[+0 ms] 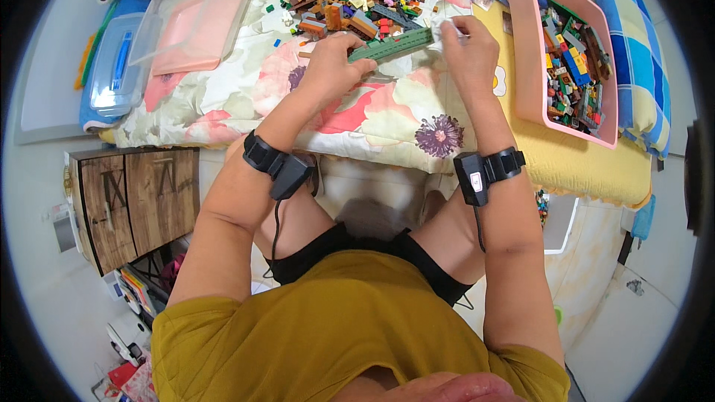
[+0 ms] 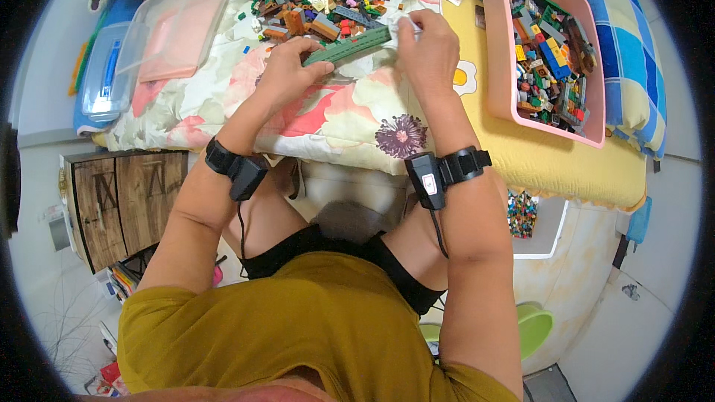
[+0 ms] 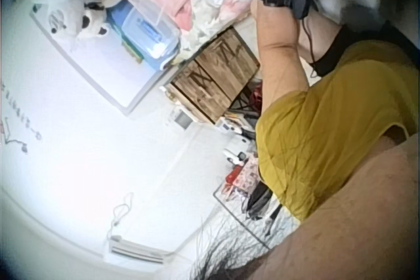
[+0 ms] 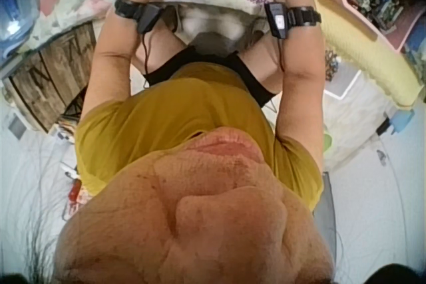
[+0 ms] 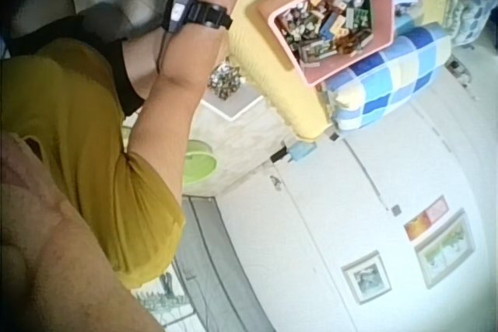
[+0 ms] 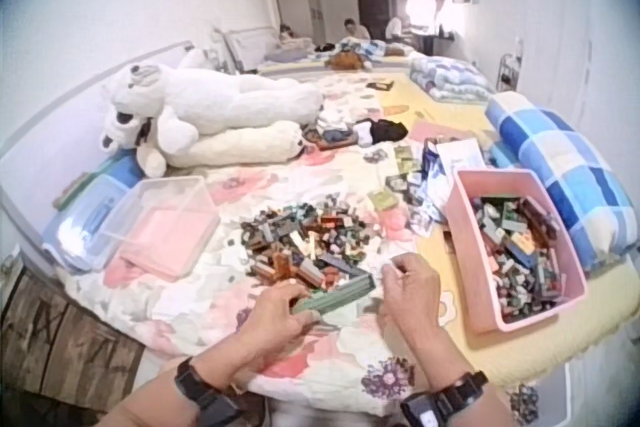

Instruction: The person sits on the floor and assembles small plastic building blocks on a bed. They pick pieces from a pink bin and the bed surface, connect them into small structures, and occasionally wipe the pieces with a white cloth. The person also opens a clear plastic container and pours more blocks onto the bed.

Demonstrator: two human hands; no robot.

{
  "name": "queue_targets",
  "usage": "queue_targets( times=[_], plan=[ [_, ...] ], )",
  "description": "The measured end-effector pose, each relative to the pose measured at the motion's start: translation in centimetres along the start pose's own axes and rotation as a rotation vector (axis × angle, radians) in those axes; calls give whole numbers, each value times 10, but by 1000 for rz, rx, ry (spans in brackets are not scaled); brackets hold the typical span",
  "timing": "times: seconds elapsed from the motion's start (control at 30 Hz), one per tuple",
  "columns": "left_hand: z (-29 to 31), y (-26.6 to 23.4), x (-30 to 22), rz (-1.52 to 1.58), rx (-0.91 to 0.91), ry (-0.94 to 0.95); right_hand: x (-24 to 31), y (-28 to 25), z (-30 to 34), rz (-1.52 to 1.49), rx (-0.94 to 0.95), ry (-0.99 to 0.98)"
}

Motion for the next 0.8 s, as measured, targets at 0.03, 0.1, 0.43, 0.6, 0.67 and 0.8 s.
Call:
queue_targets(
  times=[0.03, 0.1, 0.43, 0.6, 0.67, 0.8],
  plan=[
    [-2, 0, 5, 135, 66, -106, -5, -3, -3, -73, -32, 72],
    [-3, 4, 12, 474, 179, -351, -13, -7, -5, -183, -74, 204],
    [0, 7, -9, 1572, 515, -675, -14, 13, 12, -471, 104, 481],
    [-1, 5, -10, 1761, 588, -666, -2, 17, 22, -500, 175, 495],
    [-2, 4, -12, 1815, 634, -601, -1, 18, 23, -495, 201, 511],
    [-1, 3, -10, 1934, 627, -681, 3, 19, 23, -515, 223, 478]
  ],
)
Point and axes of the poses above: each hand's wrist, its own z-axis away from the middle knuckle, its own y-axis out of the palm, x = y × z, the point moved 5 cm from there along -z, towards the middle knuckle, and after that the axes turned 8 degrees about -x, right-handed, at the moved point
